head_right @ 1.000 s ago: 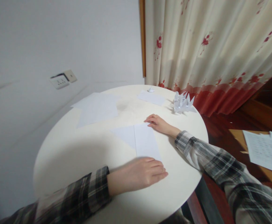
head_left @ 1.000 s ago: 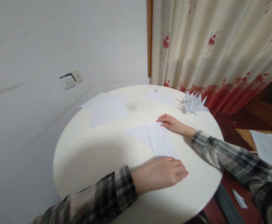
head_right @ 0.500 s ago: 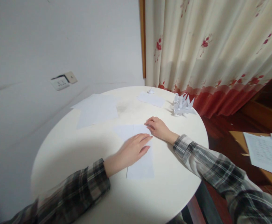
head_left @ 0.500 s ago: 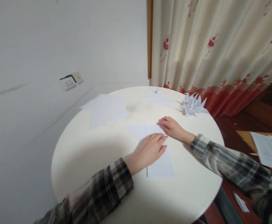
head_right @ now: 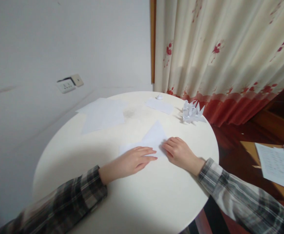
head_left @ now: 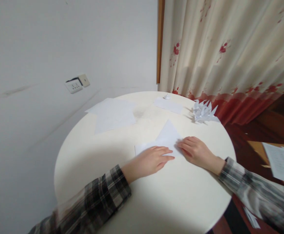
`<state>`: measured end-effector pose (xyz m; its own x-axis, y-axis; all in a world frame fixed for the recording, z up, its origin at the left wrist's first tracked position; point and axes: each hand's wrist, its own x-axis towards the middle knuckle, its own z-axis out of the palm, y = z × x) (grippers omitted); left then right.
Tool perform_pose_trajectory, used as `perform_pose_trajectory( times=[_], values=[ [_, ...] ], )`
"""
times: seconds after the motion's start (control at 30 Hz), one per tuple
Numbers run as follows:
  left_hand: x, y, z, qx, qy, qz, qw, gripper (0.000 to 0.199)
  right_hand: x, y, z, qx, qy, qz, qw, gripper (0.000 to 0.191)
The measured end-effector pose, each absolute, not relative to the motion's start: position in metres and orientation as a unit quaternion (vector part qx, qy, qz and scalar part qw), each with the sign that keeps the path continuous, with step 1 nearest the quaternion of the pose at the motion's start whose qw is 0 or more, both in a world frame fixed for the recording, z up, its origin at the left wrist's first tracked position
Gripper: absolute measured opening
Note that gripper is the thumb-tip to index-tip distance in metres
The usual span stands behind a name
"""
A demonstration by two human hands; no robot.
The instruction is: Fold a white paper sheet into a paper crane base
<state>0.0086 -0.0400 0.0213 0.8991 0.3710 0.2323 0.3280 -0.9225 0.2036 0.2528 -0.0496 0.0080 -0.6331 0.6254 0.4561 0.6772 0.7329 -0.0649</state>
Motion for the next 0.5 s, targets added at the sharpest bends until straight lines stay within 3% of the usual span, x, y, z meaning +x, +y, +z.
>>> perform_pose_trajectory(
  times=[0.17,0.5],
  values=[
    [0.0028,-0.0361,0.0095,0.974,0.158,0.147,0.065,0.031,0.2546,-0.0522,0.0037,-0.235,-0.953,-0.017,0.191,0.039],
    [-0.0012,-0.0383,0.0122,0.976,0.160,0.144,0.023,0.029,0.2631,-0.0485,-0.0013,-0.241,-0.952,0.003,0.191,0.041]
  ],
)
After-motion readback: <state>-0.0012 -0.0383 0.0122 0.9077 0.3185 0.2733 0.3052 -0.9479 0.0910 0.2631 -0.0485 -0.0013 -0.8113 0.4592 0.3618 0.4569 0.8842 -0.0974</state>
